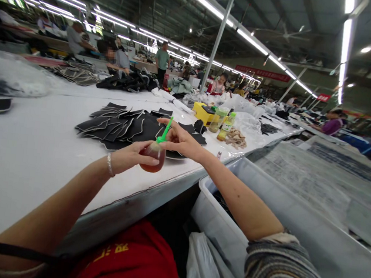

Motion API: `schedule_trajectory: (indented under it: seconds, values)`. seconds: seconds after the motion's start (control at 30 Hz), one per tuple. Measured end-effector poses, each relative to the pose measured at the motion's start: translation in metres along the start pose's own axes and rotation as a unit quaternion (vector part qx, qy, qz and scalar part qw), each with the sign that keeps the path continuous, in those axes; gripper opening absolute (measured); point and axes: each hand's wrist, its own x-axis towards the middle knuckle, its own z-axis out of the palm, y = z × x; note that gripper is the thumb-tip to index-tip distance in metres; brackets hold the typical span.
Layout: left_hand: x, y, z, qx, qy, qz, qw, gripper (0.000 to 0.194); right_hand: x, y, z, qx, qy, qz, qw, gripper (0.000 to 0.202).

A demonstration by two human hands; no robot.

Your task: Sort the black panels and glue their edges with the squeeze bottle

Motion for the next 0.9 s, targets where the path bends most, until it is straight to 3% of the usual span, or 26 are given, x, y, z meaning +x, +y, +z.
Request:
schedule_trajectory:
  seconds: [0.13,0.23,0.37,0.43,0.53,0.6,0.63,0.7,0.77,0.83,0.9]
  values:
    - [-0.002,0.010,-0.009,-0.024,-0.054,-0.017,0.998,0.055,0.007,-0.016,-0.016,-0.059,-0.113,-0.031,0.991,0.039]
    - [-0.003,0.013,-0.008,-0.027,-0.059,-0.023,0.998,0.060,0.013,-0.021,-0.020,-0.107,-0.104,-0.060,0.987,0.035]
    - [-0.004,0.009,0.002,-0.008,0.003,-0.015,1.000,0.059,0.013,-0.014,-0.012,-0.067,-0.073,-0.044,0.994,0.039]
    - [-0.003,0.002,0.009,0.027,0.047,-0.003,0.999,0.055,0.010,-0.005,-0.001,-0.063,-0.037,-0.020,0.997,0.038]
    - [0.001,-0.012,0.022,0.095,0.149,-0.013,0.984,0.049,0.006,0.009,0.020,-0.145,0.096,0.046,0.984,0.035]
    - [0.004,-0.021,0.028,0.081,0.207,-0.018,0.975,0.047,0.005,0.013,0.031,-0.204,0.173,0.078,0.961,0.033]
    - [0.005,-0.025,0.030,0.054,0.215,-0.012,0.975,0.047,0.006,0.013,0.032,-0.208,0.181,0.078,0.958,0.031]
    - [0.006,-0.029,0.029,-0.012,0.180,-0.001,0.984,0.048,0.007,0.011,0.028,-0.150,0.131,0.059,0.978,0.028]
    - [0.005,-0.030,0.023,-0.068,0.115,-0.009,0.991,0.051,0.007,0.007,0.015,-0.061,0.031,0.037,0.997,0.035]
    - [0.001,-0.028,0.016,-0.110,0.063,-0.024,0.992,0.052,0.007,0.005,0.001,0.007,-0.060,0.030,0.998,0.038]
    - [-0.003,-0.026,0.010,-0.136,0.031,-0.035,0.990,0.051,0.007,0.004,-0.006,0.045,-0.112,0.029,0.992,0.038]
